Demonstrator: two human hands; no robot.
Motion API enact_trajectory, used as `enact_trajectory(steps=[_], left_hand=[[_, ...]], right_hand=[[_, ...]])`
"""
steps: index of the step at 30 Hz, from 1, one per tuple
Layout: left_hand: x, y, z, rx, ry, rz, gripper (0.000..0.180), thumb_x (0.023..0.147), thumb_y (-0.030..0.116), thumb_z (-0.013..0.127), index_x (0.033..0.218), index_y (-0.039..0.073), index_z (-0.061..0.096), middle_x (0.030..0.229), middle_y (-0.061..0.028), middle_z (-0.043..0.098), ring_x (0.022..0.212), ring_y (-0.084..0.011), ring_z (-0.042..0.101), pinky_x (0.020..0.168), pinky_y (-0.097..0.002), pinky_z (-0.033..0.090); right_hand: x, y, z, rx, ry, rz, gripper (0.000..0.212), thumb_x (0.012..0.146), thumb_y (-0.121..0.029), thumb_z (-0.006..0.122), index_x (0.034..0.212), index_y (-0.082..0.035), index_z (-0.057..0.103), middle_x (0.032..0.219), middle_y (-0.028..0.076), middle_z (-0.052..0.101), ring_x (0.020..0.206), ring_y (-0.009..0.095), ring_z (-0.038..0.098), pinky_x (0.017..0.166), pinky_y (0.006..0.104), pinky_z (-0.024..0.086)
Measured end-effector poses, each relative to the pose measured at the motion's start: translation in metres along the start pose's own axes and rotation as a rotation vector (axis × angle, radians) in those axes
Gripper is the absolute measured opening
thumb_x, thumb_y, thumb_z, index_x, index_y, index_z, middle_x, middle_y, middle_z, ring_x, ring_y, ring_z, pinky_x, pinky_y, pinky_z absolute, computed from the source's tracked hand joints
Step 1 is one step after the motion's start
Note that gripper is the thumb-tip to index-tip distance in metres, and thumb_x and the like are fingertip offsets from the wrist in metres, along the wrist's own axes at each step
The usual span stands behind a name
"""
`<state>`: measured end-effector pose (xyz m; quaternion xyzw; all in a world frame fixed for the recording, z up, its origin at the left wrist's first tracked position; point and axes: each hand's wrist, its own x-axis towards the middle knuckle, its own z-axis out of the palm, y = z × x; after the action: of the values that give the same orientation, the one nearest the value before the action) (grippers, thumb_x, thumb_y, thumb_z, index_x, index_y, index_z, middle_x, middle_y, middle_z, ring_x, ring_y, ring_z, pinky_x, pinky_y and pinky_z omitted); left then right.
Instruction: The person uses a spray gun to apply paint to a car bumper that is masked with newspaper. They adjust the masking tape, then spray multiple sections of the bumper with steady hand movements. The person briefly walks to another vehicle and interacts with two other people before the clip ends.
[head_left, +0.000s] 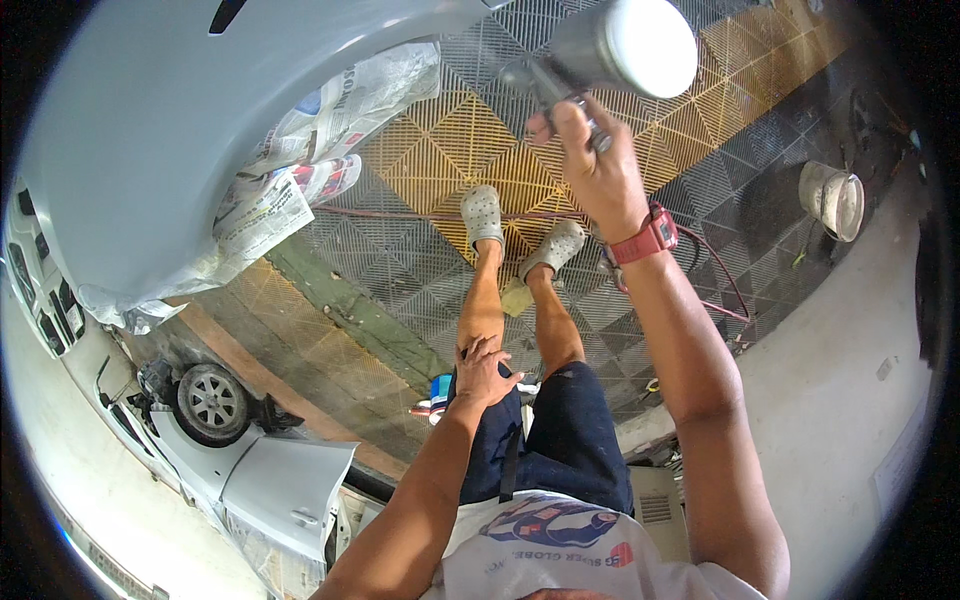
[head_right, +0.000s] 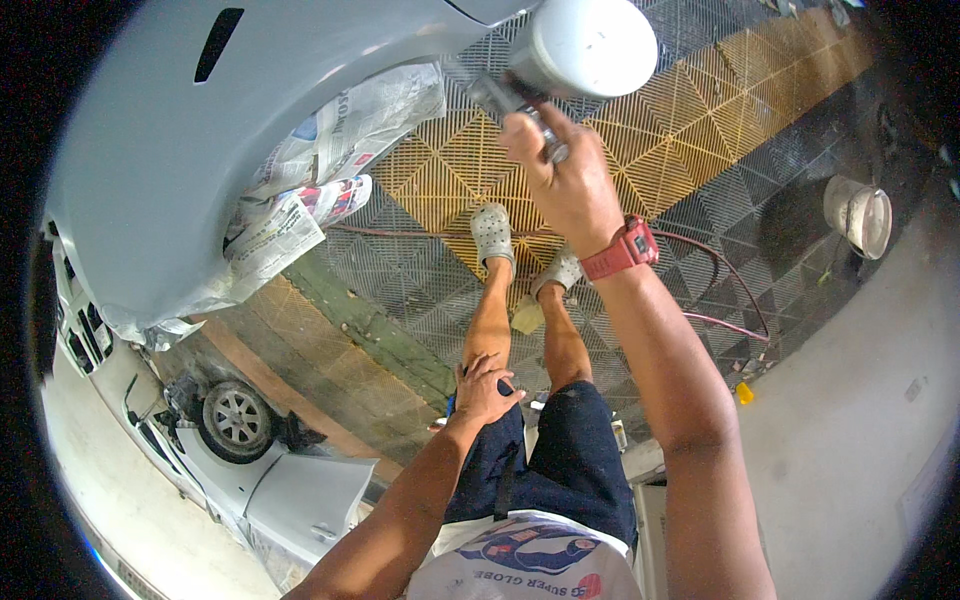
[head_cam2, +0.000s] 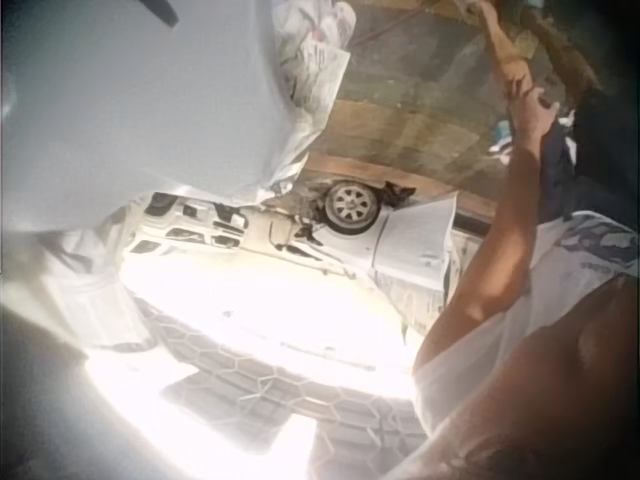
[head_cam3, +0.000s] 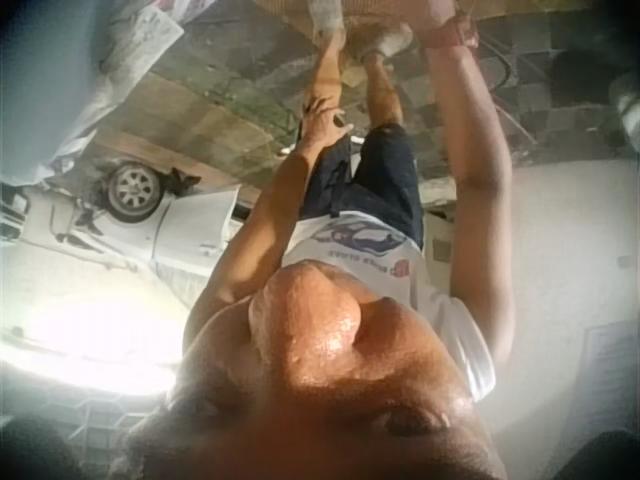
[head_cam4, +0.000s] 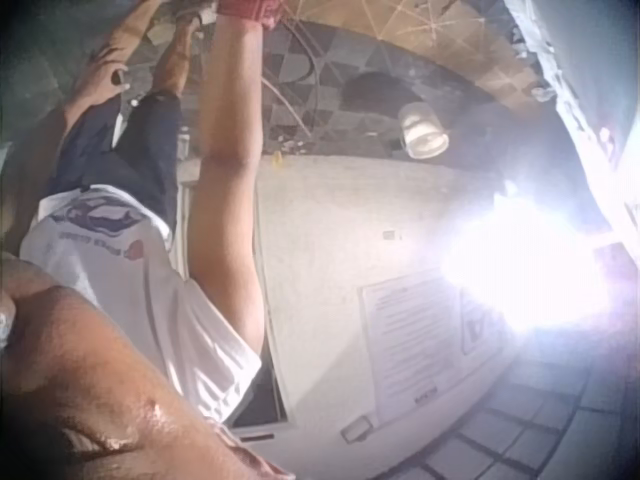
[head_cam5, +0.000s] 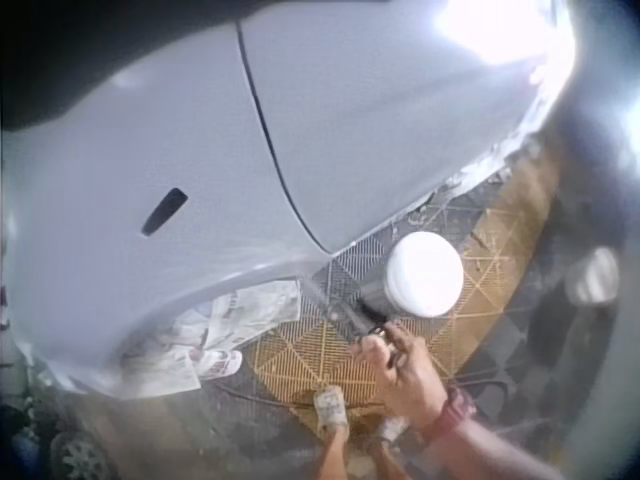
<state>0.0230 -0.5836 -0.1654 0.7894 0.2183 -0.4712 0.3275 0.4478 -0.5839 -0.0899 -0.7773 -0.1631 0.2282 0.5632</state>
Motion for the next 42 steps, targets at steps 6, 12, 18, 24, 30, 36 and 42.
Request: enact_trajectory(steps=[6, 12, 18, 24, 30, 36, 42], left_hand=[[-0.003, 0.006, 0.006, -0.089, 0.095, 0.021, 0.058, 0.087, 0.059, 0.079, 0.128, 0.018, 0.077, 0.158, -0.0076, 0.055, 0.155, -0.0314, 0.039, 0.129, -0.0633, 0.021], [0.028, 0.069, -0.068, -1.026, 0.355, 0.111, 0.055, 0.106, 0.048, 0.065, 0.139, 0.004, 0.067, 0.147, -0.0133, 0.065, 0.138, -0.0281, 0.059, 0.12, -0.0442, 0.042], [0.018, 0.131, -0.17, -1.924, 0.183, 0.465, 0.048, 0.116, 0.042, 0.05, 0.146, 0.005, 0.06, 0.142, -0.0074, 0.067, 0.132, -0.0181, 0.062, 0.111, -0.0348, 0.048], [0.041, 0.154, -0.196, -1.951, 0.089, 0.505, 0.037, 0.109, 0.029, 0.065, 0.14, 0.008, 0.065, 0.118, 0.0014, 0.071, 0.107, -0.0099, 0.064, 0.091, -0.0284, 0.048], [0.074, 0.175, -0.226, -1.707, -0.158, 0.682, 0.04, 0.109, 0.037, 0.066, 0.138, 0.009, 0.067, 0.11, 0.0081, 0.071, 0.088, -0.0049, 0.057, 0.087, -0.0281, 0.047], [0.054, 0.156, -0.22, -1.838, -0.128, 0.655, 0.038, 0.103, 0.035, 0.075, 0.131, 0.01, 0.071, 0.09, 0.0103, 0.068, 0.067, -0.001, 0.047, 0.066, -0.0201, 0.042], [0.0, 0.109, -0.199, -1.902, 0.16, 0.46, 0.028, 0.103, 0.036, 0.075, 0.115, 0.012, 0.074, 0.08, 0.0113, 0.059, 0.067, 0.0001, 0.047, 0.058, -0.0167, 0.036]], right_hand=[[0.008, -0.009, -0.019, -0.044, 0.087, 0.072, 0.077, 0.108, -0.064, 0.053, 0.11, 0.01, 0.072, 0.094, 0.018, 0.08, 0.09, 0.026, 0.079, 0.082, 0.0401, 0.06], [-0.014, -0.032, 0.011, 0.056, -0.014, 0.019, 0.062, 0.111, -0.059, 0.052, 0.11, -0.001, 0.074, 0.083, 0.0, 0.07, 0.054, 0.003, 0.043, 0.053, 0.0253, 0.039], [-0.04, -0.07, 0.031, 0.184, -0.296, 0.147, 0.074, 0.108, -0.053, 0.06, 0.134, 0.016, 0.063, 0.087, 0.016, 0.078, 0.088, 0.023, 0.076, 0.084, 0.038, 0.059], [-0.029, -0.086, 0.013, 0.18, -0.169, 0.179, 0.062, 0.111, -0.05, 0.057, 0.113, 0.011, 0.069, 0.084, 0.008, 0.076, 0.08, 0.014, 0.069, 0.096, 0.0353, 0.055], [-0.021, -0.088, -0.014, 0.015, 0.172, 0.213, 0.06, 0.112, -0.051, 0.052, 0.106, 0.005, 0.072, 0.084, 0.009, 0.076, 0.071, 0.014, 0.063, 0.068, 0.0347, 0.051], [-0.032, -0.109, 0.006, 0.131, 0.078, 0.216, 0.055, 0.112, -0.048, 0.055, 0.103, 0.003, 0.072, 0.083, 0.006, 0.074, 0.069, 0.011, 0.06, 0.064, 0.0303, 0.047], [-0.06, -0.133, 0.064, 0.149, -0.14, 0.165, 0.058, 0.111, -0.051, 0.057, 0.112, 0.006, 0.068, 0.087, 0.007, 0.075, 0.059, 0.01, 0.056, 0.055, 0.0282, 0.045]])
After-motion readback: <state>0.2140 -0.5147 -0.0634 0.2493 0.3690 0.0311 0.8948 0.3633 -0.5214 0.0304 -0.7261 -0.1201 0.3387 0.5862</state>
